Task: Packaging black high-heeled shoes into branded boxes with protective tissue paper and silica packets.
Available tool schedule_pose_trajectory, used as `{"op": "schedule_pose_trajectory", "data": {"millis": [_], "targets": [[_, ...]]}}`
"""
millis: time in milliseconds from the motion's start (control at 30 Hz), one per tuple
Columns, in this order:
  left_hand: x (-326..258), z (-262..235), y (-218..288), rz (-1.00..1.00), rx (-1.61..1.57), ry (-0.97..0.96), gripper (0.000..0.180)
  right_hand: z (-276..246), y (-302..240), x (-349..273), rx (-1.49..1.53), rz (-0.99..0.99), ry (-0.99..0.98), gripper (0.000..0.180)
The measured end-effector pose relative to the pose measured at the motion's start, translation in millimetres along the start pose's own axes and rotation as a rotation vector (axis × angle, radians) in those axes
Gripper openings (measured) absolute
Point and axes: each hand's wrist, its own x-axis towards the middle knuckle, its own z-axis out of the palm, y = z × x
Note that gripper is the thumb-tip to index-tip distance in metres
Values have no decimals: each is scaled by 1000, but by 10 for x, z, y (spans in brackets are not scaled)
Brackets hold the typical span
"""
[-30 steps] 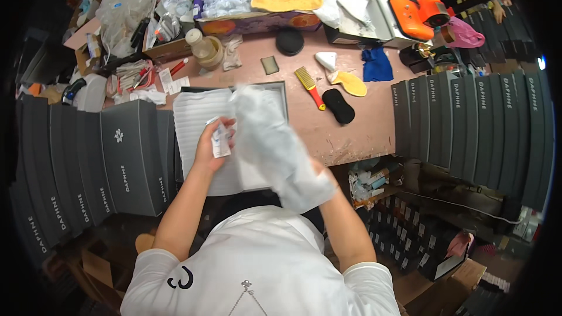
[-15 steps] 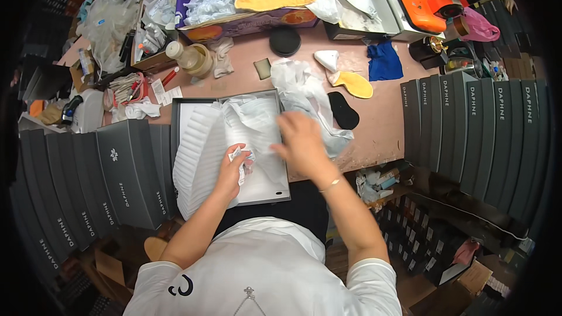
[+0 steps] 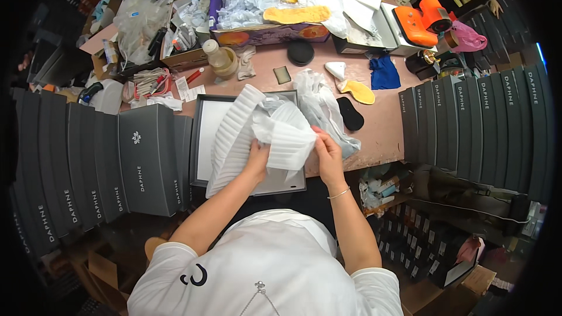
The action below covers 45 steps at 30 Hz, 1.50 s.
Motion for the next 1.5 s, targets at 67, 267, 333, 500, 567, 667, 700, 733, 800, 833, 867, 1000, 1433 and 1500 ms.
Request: {"op": "schedule_pose_trajectory", "data": {"millis": [67,267,333,500,567,667,700,733,800,833,867,1000,1433,1500], "targets": [[-243,40,165,-52,22,-65,79,-198,48,-110,192,81,67,23],[-492,-433,173,572,419,-37,62,-529,206,-708,-84,569,184,20],[-379,-586,242,512,453,45,59,-186,-74,-986,-186,763,-303,16],[-94,-473,597,565,1024,74,46,965,-175,-457,-404,-38,-473,60],[106,-527,586,495,1102,81,39,1101,-28,-87,-678,-262,-287,70],[103,-438,745,559,1104,106,30,767,-320,114,-956,-437,-89,71],[31,-437,782,587,1092,124,27,550,-453,93,-1139,-396,-150,68],[-58,-409,839,629,1057,94,27,343,-579,6,-1270,-342,-154,66],[-344,-256,1035,557,858,-98,30,72,-875,-242,-1275,-172,-219,70],[-466,-148,1152,533,757,-190,32,-180,-827,-301,-937,-48,-253,70],[-586,-48,1199,505,691,-252,37,-93,-969,-457,-317,136,-100,74],[-435,203,457,171,-285,-472,57,202,-1150,-624,-383,-17,-35,87],[-561,-400,313,983,1012,-34,55,437,50,148,-940,-340,-99,65],[-623,-341,254,845,1323,-278,43,666,-91,287,-908,-296,-285,74]]}}
